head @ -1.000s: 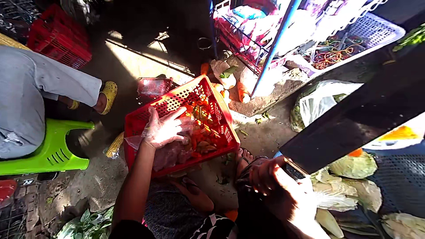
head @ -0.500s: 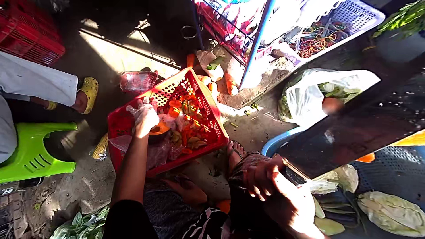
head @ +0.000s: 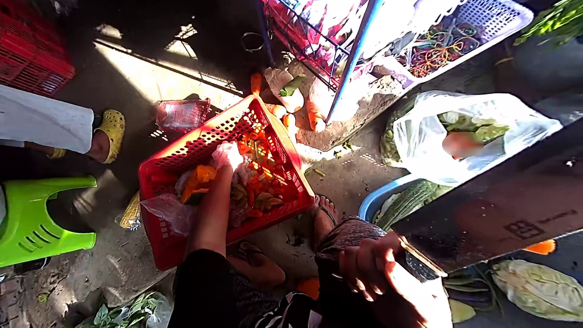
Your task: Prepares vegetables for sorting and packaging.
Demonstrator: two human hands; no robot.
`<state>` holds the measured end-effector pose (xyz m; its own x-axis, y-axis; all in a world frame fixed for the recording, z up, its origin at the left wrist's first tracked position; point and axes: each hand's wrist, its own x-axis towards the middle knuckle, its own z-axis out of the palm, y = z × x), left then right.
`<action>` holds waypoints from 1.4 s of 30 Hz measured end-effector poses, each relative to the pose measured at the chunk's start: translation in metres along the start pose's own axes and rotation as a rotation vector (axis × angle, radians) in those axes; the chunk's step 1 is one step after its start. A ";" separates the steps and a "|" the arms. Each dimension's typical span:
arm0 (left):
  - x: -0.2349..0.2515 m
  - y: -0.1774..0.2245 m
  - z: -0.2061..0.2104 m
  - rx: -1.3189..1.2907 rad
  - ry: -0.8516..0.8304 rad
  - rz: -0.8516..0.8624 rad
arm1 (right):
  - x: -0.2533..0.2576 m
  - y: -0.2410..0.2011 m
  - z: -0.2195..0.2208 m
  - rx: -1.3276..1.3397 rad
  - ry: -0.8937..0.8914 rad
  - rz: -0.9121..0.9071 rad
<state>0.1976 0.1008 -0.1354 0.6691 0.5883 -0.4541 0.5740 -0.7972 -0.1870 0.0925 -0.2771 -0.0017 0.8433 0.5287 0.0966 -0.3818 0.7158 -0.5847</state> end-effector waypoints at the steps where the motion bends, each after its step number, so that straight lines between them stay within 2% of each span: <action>1: -0.001 0.003 0.002 -0.013 -0.009 -0.024 | 0.000 0.001 0.000 0.005 0.000 -0.001; 9: -0.003 0.005 0.003 -0.186 0.085 -0.147 | -0.003 -0.001 0.003 0.004 0.004 -0.006; 12: 0.007 -0.012 -0.004 -0.288 0.051 -0.105 | -0.004 -0.003 0.002 0.018 -0.007 0.006; 16: 0.003 -0.035 -0.025 -0.334 -0.051 0.082 | -0.005 -0.003 0.001 0.010 -0.030 0.006; 19: 0.001 -0.043 -0.026 -0.171 -0.139 0.261 | -0.005 0.000 -0.001 0.042 -0.049 0.012; 22: 0.002 -0.037 -0.011 -0.037 -0.117 0.165 | -0.005 0.002 -0.002 0.056 -0.060 0.003; 27: -0.001 -0.031 0.011 -0.150 -0.019 0.069 | -0.008 0.000 0.001 0.019 -0.045 0.004; 31: -0.017 -0.026 0.022 -0.148 0.086 0.161 | -0.007 -0.002 -0.001 0.049 -0.063 0.018; 38: -0.003 -0.028 0.033 -0.146 0.046 0.173 | -0.009 0.004 0.002 0.048 -0.076 0.001; 42: -0.008 -0.022 0.024 -0.043 0.087 0.272 | -0.011 0.002 0.001 0.060 -0.058 0.009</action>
<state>0.1686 0.1107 -0.1487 0.8381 0.3647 -0.4057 0.3864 -0.9218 -0.0305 0.0819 -0.2809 -0.0032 0.8170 0.5597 0.1392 -0.4127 0.7359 -0.5368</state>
